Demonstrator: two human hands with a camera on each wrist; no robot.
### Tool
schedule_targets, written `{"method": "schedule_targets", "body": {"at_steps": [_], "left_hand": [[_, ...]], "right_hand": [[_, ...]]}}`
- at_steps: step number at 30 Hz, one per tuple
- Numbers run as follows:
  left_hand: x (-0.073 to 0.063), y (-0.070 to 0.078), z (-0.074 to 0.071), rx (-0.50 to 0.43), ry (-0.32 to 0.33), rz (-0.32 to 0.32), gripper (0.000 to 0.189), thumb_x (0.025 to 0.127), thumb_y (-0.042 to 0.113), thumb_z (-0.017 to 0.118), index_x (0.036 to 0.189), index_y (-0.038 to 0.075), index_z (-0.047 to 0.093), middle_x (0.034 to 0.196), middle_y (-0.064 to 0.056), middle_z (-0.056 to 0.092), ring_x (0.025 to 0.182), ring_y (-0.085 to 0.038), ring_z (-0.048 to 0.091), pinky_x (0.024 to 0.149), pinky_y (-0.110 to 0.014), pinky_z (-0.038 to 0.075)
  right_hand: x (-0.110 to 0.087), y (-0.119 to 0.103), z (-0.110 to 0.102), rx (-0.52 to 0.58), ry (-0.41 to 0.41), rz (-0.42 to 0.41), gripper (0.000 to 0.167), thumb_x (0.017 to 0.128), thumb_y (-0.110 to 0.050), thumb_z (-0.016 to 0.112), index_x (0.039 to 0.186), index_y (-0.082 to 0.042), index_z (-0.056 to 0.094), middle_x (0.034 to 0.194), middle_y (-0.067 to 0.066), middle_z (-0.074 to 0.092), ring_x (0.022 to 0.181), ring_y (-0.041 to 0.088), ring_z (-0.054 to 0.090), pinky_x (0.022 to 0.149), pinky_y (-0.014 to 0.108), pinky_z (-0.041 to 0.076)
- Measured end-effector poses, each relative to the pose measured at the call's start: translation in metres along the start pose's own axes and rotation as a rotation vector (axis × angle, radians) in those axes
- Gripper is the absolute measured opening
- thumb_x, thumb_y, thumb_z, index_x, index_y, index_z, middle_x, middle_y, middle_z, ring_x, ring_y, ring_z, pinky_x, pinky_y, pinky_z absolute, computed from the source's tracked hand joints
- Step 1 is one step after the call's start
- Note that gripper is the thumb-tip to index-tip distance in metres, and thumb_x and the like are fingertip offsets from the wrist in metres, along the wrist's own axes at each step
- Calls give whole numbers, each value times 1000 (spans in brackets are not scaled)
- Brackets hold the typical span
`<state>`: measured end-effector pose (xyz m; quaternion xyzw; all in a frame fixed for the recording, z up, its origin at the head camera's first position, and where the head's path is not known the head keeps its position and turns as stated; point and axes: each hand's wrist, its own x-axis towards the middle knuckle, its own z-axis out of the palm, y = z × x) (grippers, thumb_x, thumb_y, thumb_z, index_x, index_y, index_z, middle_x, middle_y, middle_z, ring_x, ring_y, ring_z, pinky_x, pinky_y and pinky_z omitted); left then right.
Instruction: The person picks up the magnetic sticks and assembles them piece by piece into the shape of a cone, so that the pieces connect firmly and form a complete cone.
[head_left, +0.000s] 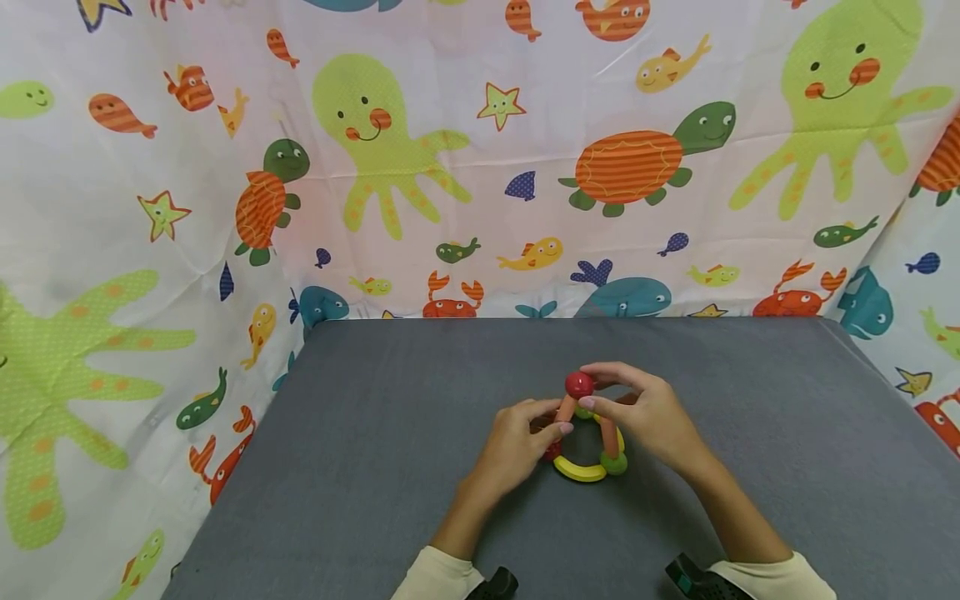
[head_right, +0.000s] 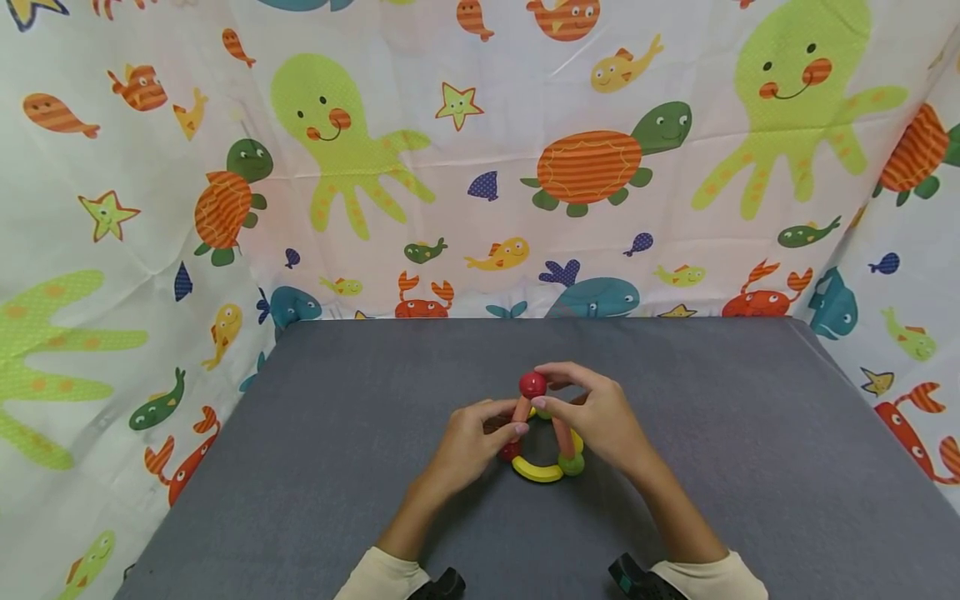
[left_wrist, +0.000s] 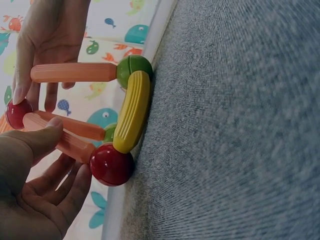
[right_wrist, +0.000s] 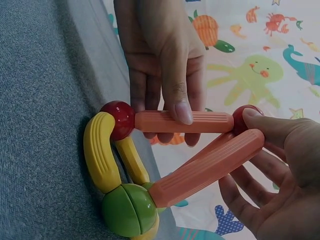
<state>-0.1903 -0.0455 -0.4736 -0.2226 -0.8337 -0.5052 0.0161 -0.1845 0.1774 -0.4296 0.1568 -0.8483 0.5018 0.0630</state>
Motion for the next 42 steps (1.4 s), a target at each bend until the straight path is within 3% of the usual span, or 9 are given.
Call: {"method": "schedule_targets", "body": {"at_steps": [9,15,23,29,34,38,42], "left_hand": [[0,-1,0,-12,-5,-1,34,98,24,78,130,13,76,108,-1,75,92,-6,71,85,-23,58],[0,0,0,-14,-9,-8,34,98,24,78,131,14,76,109,-2,75,93,-7,70,87,-24,58],[0,0,-1,-17,-1,-5,33,98,22,79,129,12,76,110,-3,76,94,-7,70,87,-24,58],[-1,0,-1,-9,1,0,35,98,22,79,131,13,76,109,-2,76,95,-6,70,87,-23,58],[-1,0,-2,-1,11,5,37,96,21,80,132,13,76,109,-3,77,95,-6,71,87,-23,58],[-2,0,-2,13,14,4,36,96,22,80,131,14,77,110,-3,78,95,-6,71,87,-23,58],[-2,1,-3,21,15,7,37,97,23,80,132,13,76,110,-3,78,96,-5,70,87,-22,58]], "right_hand": [[-1,3,-5,20,-39,13,42,98,-32,79,137,-19,68,125,1,72,115,27,65,86,28,59],[-1,8,-21,57,-95,-6,41,100,-25,77,138,-16,65,128,6,70,116,26,65,88,28,59],[-2,15,-44,68,-267,22,32,96,-21,79,127,-17,72,114,6,71,102,25,67,83,33,59],[0,23,-46,35,-392,53,33,94,-23,81,125,-13,75,114,2,74,107,29,67,86,33,58],[1,30,-42,42,-457,73,31,97,-24,79,123,-8,75,115,3,76,106,22,67,87,32,57],[2,33,-39,51,-465,59,28,99,-23,77,123,-8,75,114,5,76,104,20,68,88,30,58],[2,34,-37,24,-406,42,26,100,-23,76,121,-8,75,107,3,75,99,21,68,85,30,58]]}}
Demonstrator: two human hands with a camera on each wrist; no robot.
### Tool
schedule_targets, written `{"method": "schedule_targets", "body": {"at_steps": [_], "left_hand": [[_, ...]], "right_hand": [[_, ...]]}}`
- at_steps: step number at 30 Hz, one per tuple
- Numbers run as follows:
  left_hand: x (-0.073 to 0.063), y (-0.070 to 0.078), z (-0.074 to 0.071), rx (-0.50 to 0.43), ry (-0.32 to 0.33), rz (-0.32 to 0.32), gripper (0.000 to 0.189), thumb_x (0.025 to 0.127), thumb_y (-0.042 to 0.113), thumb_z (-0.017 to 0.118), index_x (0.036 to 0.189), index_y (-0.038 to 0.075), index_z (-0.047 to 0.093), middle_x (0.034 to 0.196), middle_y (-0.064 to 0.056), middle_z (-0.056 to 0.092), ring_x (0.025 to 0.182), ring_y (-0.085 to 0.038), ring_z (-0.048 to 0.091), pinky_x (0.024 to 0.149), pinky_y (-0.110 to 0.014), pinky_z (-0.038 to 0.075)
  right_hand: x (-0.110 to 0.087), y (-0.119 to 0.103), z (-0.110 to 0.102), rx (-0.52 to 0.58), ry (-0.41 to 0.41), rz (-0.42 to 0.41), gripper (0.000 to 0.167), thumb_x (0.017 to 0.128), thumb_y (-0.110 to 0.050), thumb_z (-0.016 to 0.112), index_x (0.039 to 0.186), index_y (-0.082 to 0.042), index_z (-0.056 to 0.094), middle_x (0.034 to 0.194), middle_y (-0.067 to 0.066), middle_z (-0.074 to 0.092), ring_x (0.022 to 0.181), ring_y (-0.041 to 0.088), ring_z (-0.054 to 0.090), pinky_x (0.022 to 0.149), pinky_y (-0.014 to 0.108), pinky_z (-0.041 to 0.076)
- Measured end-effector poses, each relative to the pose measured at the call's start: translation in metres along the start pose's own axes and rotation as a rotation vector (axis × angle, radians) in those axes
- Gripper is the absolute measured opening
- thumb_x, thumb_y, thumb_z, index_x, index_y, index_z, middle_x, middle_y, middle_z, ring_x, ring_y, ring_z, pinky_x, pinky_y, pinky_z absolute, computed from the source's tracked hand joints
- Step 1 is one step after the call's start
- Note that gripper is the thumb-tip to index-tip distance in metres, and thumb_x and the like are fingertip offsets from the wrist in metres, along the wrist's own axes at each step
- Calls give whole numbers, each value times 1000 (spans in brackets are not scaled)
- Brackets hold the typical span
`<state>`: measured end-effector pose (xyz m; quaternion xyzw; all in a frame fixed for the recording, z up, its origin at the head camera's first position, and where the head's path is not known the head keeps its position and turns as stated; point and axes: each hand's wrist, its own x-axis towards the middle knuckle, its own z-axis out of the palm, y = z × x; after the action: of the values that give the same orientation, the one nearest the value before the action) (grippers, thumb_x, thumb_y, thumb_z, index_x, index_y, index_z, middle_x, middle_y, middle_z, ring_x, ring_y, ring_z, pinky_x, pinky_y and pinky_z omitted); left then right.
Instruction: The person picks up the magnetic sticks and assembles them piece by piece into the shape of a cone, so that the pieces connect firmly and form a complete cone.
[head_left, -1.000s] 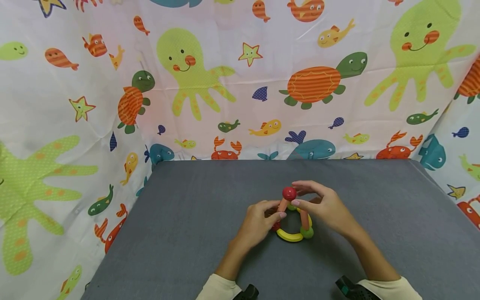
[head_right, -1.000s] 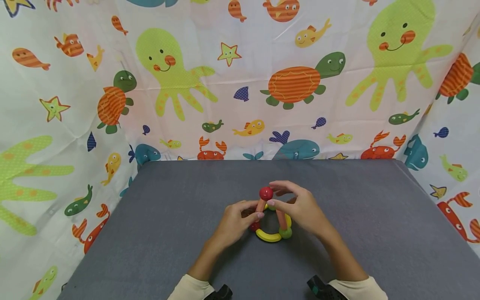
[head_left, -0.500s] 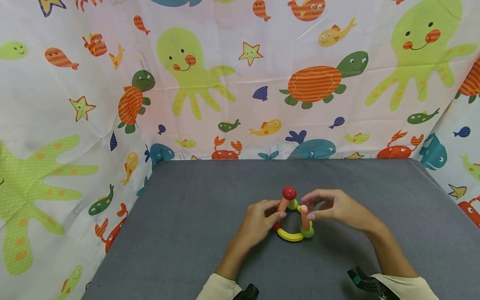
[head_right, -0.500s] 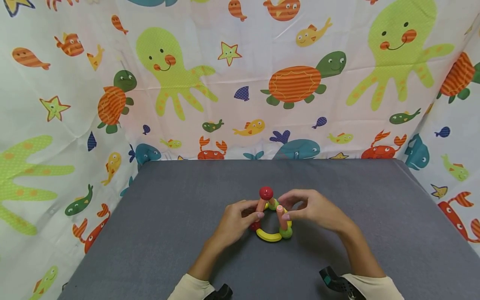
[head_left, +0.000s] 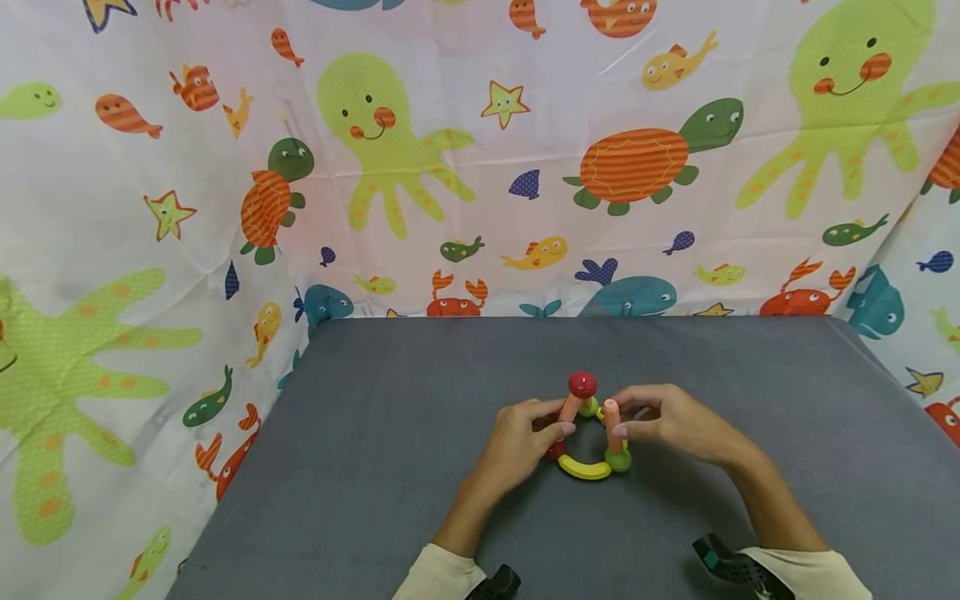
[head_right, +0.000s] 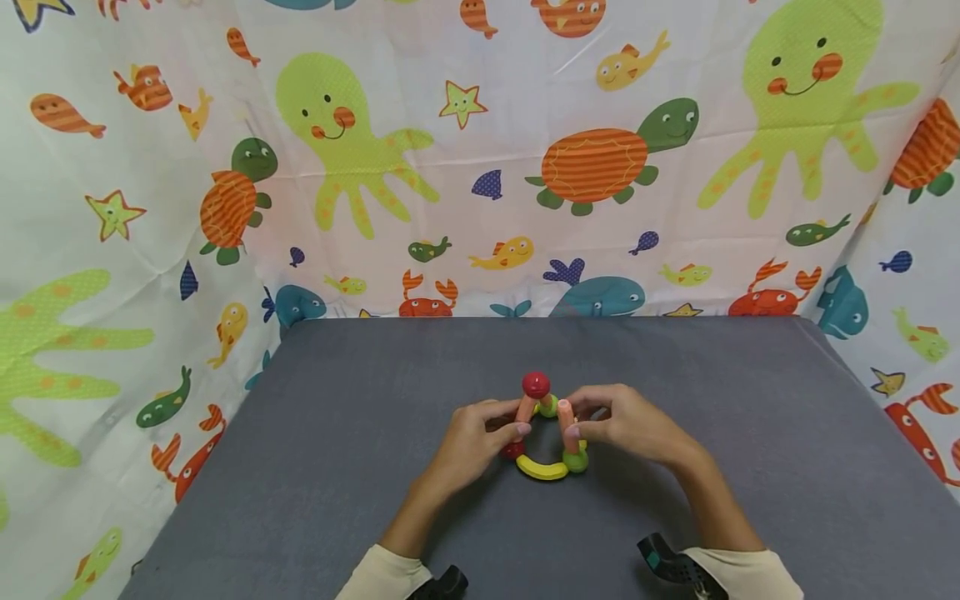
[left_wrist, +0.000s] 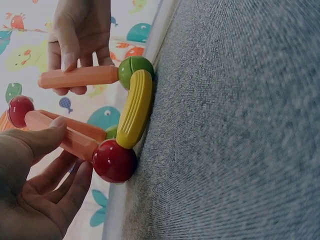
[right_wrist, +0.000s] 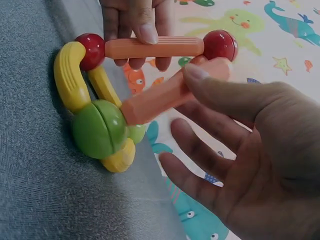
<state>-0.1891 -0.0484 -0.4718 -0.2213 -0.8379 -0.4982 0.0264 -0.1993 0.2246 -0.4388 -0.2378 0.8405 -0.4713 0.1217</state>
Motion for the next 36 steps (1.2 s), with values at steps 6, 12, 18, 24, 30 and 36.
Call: {"method": "schedule_targets", "body": {"at_steps": [6,12,18,24,30,36], "left_hand": [[-1,0,-1,-4,-9,-13,37,98,23,79,133,11,75,110,-3,77,96,-5,70,88,-23,58],[-3,0,-1,7,-19,-16,38,99,24,77,134,10,74,114,-4,76,101,-8,72,91,-24,58],[-3,-1,0,8,-17,-4,38,99,24,77,134,11,74,114,-4,76,101,-8,73,90,-23,58],[-3,-1,1,0,-20,3,38,98,25,77,133,11,75,113,-4,76,100,-7,73,89,-22,58],[-3,0,2,-17,-23,-6,37,95,26,80,130,12,77,111,-2,77,97,-5,72,87,-22,58],[-2,-1,3,-17,-24,-5,36,95,26,80,128,12,78,111,-1,77,96,-5,72,86,-21,58]], "right_hand": [[3,-1,5,-99,122,23,30,98,-29,78,122,-12,77,101,-3,72,95,19,64,83,31,55],[7,-2,13,-124,154,1,25,97,-30,80,118,-16,79,97,-6,73,92,16,65,81,31,55],[9,-2,17,-113,139,8,24,99,-32,78,119,-18,79,98,-6,74,94,17,66,83,33,56],[8,-3,17,-107,132,26,24,99,-33,78,118,-19,79,99,-5,74,94,19,66,82,32,56],[6,-5,14,-86,130,35,24,99,-31,78,118,-17,78,102,-3,75,96,21,66,82,33,56],[6,-4,14,-68,123,41,25,99,-31,77,119,-17,78,104,-2,74,99,22,66,83,33,56]]}}
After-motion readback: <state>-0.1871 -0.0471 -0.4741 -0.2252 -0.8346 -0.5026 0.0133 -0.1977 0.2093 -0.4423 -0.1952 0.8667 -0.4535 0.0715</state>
